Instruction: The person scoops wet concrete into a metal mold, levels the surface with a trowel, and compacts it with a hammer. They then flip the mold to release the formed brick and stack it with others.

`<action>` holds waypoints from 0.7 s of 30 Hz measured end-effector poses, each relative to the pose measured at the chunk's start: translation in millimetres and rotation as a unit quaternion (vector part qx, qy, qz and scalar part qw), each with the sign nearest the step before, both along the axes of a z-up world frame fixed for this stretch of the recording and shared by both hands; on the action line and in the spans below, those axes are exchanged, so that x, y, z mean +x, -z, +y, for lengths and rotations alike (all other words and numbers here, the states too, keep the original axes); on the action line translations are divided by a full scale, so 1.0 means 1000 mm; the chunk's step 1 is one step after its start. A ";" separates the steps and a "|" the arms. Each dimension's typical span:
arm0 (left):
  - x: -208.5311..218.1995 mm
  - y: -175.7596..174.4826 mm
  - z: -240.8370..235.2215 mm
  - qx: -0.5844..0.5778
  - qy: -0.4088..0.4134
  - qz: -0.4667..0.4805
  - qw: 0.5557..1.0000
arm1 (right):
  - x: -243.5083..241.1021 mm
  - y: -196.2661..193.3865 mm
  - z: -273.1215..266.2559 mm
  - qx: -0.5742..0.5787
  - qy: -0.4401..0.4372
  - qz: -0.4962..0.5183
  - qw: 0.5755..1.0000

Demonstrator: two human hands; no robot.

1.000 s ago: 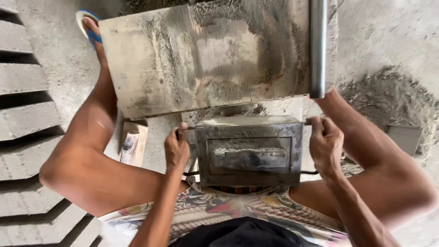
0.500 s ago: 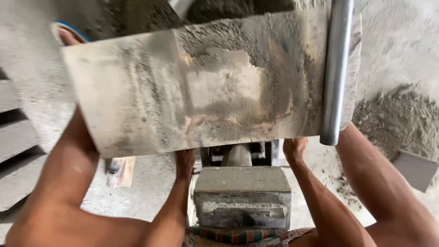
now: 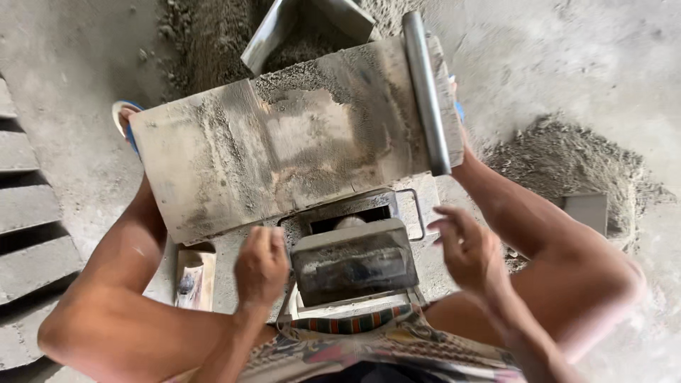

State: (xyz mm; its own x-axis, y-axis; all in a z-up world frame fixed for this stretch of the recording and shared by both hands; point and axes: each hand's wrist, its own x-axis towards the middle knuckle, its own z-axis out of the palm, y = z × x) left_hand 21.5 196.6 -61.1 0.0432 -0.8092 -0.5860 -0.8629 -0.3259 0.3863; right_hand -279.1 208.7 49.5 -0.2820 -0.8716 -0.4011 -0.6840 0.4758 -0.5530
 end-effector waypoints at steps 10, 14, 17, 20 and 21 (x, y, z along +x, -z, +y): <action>-0.068 -0.038 0.018 -0.384 0.442 0.060 0.809 | 0.065 -0.013 0.068 -0.086 0.038 -0.139 0.986; -0.068 -0.042 0.016 -0.426 0.446 0.068 0.784 | 0.068 -0.010 0.072 -0.100 0.063 -0.135 0.984; -0.068 -0.041 0.016 -0.439 0.450 0.070 0.775 | 0.068 -0.011 0.070 -0.098 0.063 -0.126 0.985; -0.068 -0.041 0.018 -0.424 0.459 0.058 0.779 | 0.067 -0.016 0.068 -0.079 0.056 -0.124 0.988; -0.067 -0.044 0.016 -0.422 0.457 0.060 0.781 | 0.066 -0.019 0.062 -0.076 0.055 -0.123 0.988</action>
